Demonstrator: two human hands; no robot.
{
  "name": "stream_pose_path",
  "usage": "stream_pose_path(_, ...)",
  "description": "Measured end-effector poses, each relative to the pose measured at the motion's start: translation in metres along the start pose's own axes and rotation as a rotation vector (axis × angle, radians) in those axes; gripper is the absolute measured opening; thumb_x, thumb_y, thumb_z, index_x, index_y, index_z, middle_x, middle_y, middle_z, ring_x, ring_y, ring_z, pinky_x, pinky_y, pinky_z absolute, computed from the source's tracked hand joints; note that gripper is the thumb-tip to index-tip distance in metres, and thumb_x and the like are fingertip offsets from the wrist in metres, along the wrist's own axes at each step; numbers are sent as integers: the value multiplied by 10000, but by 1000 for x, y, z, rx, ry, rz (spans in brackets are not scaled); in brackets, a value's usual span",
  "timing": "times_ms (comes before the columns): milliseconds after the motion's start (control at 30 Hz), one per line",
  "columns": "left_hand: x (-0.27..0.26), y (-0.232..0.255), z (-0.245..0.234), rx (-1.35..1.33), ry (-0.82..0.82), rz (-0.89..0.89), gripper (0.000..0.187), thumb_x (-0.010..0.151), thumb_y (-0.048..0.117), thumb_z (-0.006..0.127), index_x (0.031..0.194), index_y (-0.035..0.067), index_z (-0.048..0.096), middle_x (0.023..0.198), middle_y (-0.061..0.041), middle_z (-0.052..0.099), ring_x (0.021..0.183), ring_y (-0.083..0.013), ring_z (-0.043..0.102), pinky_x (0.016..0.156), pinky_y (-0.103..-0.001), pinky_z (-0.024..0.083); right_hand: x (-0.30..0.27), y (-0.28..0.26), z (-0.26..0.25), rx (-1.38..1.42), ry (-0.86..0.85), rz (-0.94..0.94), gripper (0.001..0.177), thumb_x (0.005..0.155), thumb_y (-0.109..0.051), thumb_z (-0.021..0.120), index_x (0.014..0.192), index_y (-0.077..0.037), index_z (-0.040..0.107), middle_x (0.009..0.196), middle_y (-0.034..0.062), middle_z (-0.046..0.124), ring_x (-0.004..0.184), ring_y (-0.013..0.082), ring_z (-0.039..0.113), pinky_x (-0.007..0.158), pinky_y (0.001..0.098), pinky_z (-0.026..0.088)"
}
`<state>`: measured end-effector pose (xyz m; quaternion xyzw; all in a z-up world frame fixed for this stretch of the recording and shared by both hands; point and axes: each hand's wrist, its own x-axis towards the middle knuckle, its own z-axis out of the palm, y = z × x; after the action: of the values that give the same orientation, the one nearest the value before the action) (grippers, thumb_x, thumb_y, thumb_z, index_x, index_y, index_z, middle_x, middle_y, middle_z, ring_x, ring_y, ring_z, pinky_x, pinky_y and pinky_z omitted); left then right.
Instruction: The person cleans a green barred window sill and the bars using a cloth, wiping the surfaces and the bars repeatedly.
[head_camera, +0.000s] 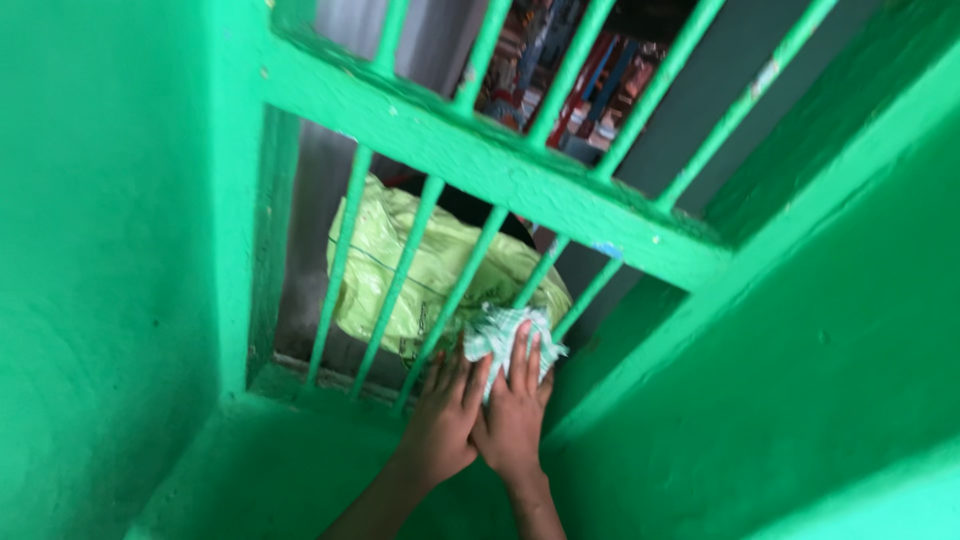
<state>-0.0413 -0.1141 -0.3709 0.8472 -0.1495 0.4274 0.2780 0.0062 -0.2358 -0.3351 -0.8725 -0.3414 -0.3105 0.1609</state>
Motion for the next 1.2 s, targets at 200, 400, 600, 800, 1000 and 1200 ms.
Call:
stream_pose_path(200, 1, -3, -2, -200, -102, -64, 986, 825, 220, 729, 1550, -158, 178, 1518, -387, 346, 1440, -532, 369, 1214, -584, 267, -6, -15, 3, 93, -34, 98, 671, 850, -22, 559, 1507, -124, 470, 1695, 258, 37, 1554, 479, 92, 1088, 704, 211)
stream_pose_path(400, 11, 22, -16, -395, -9, -68, 1112, 783, 227, 794, 1587, -105, 101, 1589, -444, 207, 1477, -619, 244, 1186, -597, 284, -2, -10, -22, 554, 31, -44, 981, 676, 163, 468, 1614, -29, 256, 1742, 207, 49, 1623, 381, 59, 1257, 548, 112)
stream_pose_path(600, 31, 25, -26, -218, 278, 171, 944, 893, 118, 717, 1656, 144, 163, 1598, -478, 51, 1465, -655, 243, 1167, -606, 333, 3, -26, -54, 891, -12, 22, 1055, 637, 189, 567, 1612, -74, 263, 1749, 159, 75, 1609, 323, 90, 1240, 456, 164)
stream_pose_path(800, 58, -46, -85, 66, 313, 144, 739, 970, -80, 647, 1529, 394, 556, 1728, -179, 223, 1336, -359, 590, 1147, -528, 516, 7, -65, -81, 932, -83, -65, 816, 879, -7, 730, 1596, -107, 354, 1760, 155, 52, 1621, 340, 103, 1271, 483, 189)
stream_pose_path(1000, 57, -52, -137, 292, 564, -261, 908, 789, -154, 554, 1545, 347, 508, 1734, -232, 113, 1522, -440, 462, 1045, -515, 485, -8, -97, -48, 924, -189, -76, 700, 912, -7, 709, 1561, -98, 464, 1745, 181, 212, 1628, 360, 153, 1280, 511, 175)
stream_pose_path(1200, 69, -58, -122, 141, 293, -328, 1041, 842, 228, 740, 1641, 2, 114, 1623, -406, -66, 1444, -560, 264, 1079, -679, 312, -31, -112, -4, 883, -385, -44, 714, 859, -14, 753, 1528, -91, 517, 1719, 185, 263, 1608, 370, 157, 1259, 508, 180)
